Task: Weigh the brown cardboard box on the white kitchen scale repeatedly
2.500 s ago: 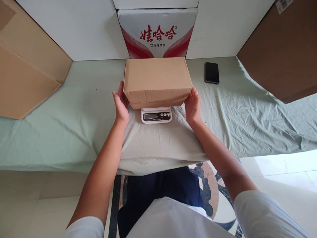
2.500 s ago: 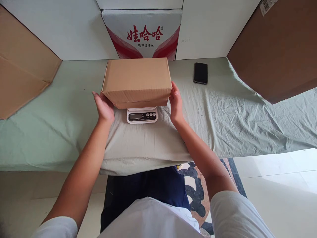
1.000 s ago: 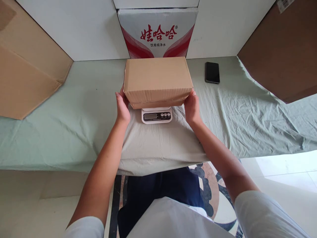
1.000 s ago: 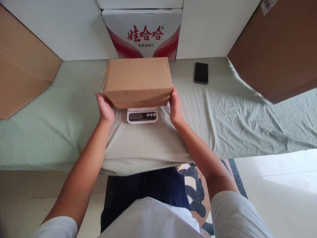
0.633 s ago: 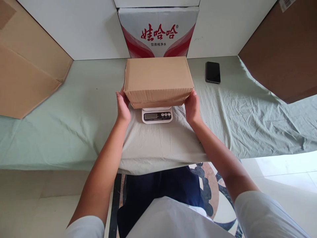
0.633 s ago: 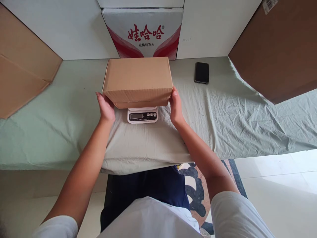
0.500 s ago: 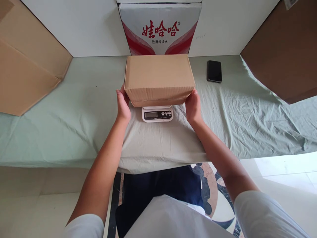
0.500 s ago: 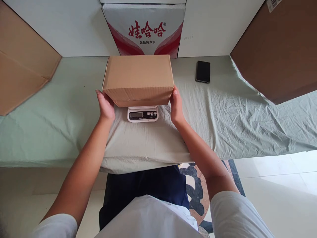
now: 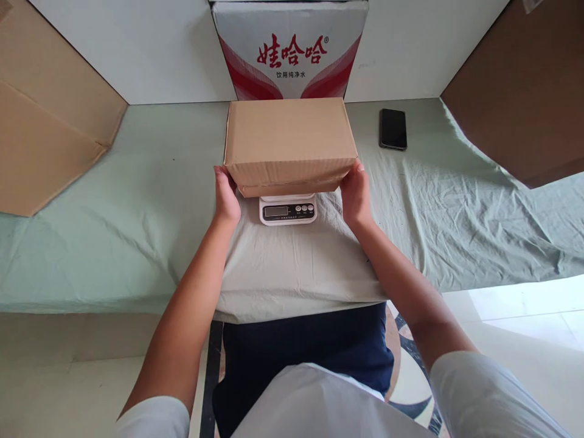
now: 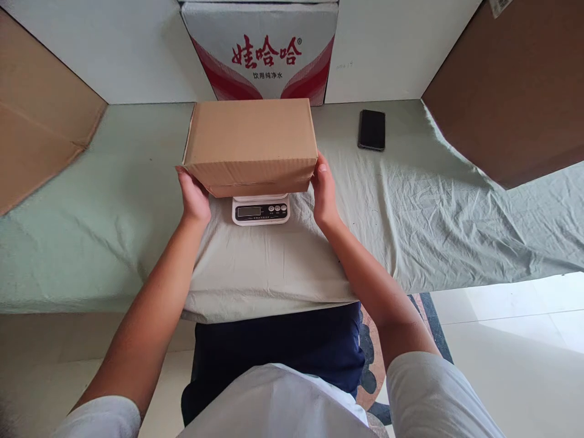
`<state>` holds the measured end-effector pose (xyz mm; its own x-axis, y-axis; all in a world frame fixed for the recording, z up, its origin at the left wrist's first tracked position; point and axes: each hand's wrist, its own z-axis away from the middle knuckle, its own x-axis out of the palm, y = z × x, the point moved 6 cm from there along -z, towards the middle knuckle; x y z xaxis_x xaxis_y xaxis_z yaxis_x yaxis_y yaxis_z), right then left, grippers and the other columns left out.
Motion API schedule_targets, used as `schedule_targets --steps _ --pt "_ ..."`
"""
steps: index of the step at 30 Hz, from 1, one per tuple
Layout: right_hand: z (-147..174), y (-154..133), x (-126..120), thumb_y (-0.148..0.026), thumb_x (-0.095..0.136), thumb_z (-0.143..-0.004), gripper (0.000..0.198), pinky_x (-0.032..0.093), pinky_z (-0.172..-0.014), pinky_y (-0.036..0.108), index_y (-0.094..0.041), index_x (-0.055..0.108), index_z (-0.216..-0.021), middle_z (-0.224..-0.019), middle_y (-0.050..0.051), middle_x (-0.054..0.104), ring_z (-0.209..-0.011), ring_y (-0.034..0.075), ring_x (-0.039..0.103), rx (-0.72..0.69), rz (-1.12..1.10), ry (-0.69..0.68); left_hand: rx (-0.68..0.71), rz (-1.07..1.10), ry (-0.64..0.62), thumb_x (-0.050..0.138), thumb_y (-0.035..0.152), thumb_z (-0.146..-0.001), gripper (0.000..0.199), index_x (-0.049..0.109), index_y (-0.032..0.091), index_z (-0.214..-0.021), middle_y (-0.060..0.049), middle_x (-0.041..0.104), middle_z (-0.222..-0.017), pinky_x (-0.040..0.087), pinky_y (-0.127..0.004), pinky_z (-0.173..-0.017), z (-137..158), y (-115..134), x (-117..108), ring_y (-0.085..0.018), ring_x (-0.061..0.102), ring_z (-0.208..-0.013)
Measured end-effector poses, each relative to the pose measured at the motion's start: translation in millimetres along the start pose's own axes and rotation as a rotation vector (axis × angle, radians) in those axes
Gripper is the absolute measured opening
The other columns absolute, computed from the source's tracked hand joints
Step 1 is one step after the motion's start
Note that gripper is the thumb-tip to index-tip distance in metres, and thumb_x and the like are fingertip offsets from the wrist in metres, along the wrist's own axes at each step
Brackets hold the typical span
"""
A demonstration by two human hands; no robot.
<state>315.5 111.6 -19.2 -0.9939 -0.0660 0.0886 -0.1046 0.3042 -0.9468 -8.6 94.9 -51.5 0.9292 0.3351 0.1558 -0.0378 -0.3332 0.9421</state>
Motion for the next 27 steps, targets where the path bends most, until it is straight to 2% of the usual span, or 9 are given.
schedule_targets --steps 7,12,16,20,23,27 --pt "1.5 -2.6 1.7 -0.096 0.051 -0.100 0.072 0.054 -0.143 0.054 -0.039 0.077 -0.136 -0.153 0.001 0.081 -0.169 0.034 0.060 0.011 -0.064 0.019 0.005 0.015 -0.006 0.042 0.107 -0.099 0.092 0.082 0.030 -0.130 -0.013 0.082 -0.148 0.049 -0.050 -0.143 0.0 -2.3 -2.4 -0.035 0.059 -0.169" --pt "0.4 -1.8 1.9 -0.099 0.051 -0.098 0.074 0.054 -0.144 0.054 -0.039 0.077 -0.133 -0.150 0.001 0.081 -0.170 0.034 0.058 0.010 -0.027 0.019 0.009 -0.008 0.034 0.047 0.107 -0.098 0.089 0.082 0.028 -0.122 -0.014 0.085 -0.139 0.050 -0.050 -0.142 1.3 2.8 -1.5 -0.036 0.062 -0.166" --pt "0.3 -6.1 1.6 -0.097 0.047 -0.101 0.074 0.056 -0.140 0.050 -0.040 0.075 -0.137 -0.151 0.001 0.079 -0.166 0.033 0.062 -0.014 -0.001 0.014 0.026 -0.024 0.045 0.044 0.108 -0.098 0.092 0.081 0.027 -0.123 -0.016 0.085 -0.136 0.049 -0.052 -0.144 0.5 2.7 -3.2 -0.037 0.063 -0.164" --pt "0.3 -8.4 1.4 -0.095 0.046 -0.102 0.073 0.060 -0.134 0.047 -0.038 0.073 -0.138 -0.155 0.002 0.079 -0.160 0.032 0.066 -0.002 0.009 0.016 0.033 0.000 -0.005 0.043 0.108 -0.098 0.092 0.082 0.029 -0.123 -0.016 0.084 -0.140 0.048 -0.051 -0.144 -1.6 -1.5 -2.4 -0.037 0.061 -0.166" --pt "0.4 -7.2 0.7 -0.090 0.051 -0.102 0.067 0.059 -0.135 0.048 -0.036 0.074 -0.134 -0.153 0.002 0.080 -0.160 0.031 0.066 0.006 -0.033 0.024 0.034 0.019 -0.023 0.042 0.108 -0.098 0.092 0.083 0.031 -0.126 -0.014 0.083 -0.145 0.047 -0.049 -0.145 -1.8 -2.9 -0.4 -0.036 0.059 -0.169" --pt "1.7 -6.6 0.8 -0.092 0.054 -0.101 0.067 0.059 -0.137 0.051 -0.038 0.075 -0.135 -0.152 0.001 0.080 -0.161 0.033 0.065 0.002 -0.030 0.011 0.045 -0.007 0.010 0.044 0.106 -0.100 0.091 0.083 0.028 -0.125 -0.014 0.084 -0.140 0.047 -0.049 -0.145 0.1 0.0 0.6 -0.037 0.062 -0.165"
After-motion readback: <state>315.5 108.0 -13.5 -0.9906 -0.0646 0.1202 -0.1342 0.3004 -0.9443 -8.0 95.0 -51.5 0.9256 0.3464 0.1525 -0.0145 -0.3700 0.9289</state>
